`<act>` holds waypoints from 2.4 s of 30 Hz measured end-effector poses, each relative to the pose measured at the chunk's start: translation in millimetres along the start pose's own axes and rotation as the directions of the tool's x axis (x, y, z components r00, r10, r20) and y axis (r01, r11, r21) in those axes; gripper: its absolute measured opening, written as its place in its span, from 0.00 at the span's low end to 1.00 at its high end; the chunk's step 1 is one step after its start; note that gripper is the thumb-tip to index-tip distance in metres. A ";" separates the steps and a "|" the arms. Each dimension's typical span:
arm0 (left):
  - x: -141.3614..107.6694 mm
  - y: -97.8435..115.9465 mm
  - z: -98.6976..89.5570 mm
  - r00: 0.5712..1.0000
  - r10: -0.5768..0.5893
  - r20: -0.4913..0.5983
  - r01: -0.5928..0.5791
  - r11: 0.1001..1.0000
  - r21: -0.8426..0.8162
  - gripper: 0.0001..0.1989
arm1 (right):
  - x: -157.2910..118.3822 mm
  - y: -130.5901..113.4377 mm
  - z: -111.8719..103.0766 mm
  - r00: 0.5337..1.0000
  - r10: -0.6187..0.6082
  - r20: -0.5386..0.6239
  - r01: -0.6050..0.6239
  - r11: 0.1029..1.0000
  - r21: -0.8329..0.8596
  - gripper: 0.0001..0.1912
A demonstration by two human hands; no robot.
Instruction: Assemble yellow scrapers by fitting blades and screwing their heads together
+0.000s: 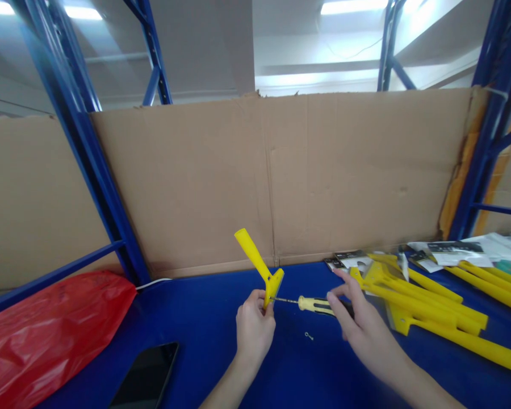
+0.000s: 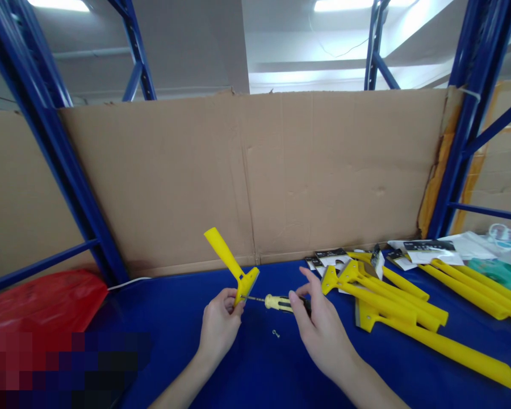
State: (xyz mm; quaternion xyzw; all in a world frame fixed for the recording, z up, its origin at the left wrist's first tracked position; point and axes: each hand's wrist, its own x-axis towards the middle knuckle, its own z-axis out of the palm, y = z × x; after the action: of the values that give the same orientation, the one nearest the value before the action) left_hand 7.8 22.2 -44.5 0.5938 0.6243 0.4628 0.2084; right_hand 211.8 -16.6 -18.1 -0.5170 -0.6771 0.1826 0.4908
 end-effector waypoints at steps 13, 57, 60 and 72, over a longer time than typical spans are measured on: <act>0.0 1.5 -1.3 1.000 -0.001 -0.012 0.001 0.998 0.063 0.05 | -2.5 -2.2 -2.0 0.989 -0.149 0.020 0.150 0.987 -0.053 0.29; -4.7 13.2 -6.4 0.998 0.039 0.039 -0.044 0.992 0.119 0.06 | -2.1 -3.0 -4.2 0.988 -0.154 -0.009 0.154 0.987 0.041 0.21; -5.2 13.3 -5.6 0.999 0.033 0.042 -0.038 0.991 0.129 0.06 | -2.1 -5.4 -4.6 0.984 -0.174 -0.025 0.172 0.983 -0.059 0.17; -0.3 8.2 -8.9 0.999 0.040 0.014 -0.042 0.994 0.103 0.06 | -4.1 -7.4 -5.2 0.970 -0.230 0.076 0.235 0.970 -0.066 0.16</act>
State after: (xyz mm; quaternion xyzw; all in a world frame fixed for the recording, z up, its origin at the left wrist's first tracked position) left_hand 5.2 17.9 -33.5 0.6193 0.6338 0.4304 0.1717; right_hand 212.3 -24.4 -12.1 -0.4456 -0.7557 0.1160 0.4658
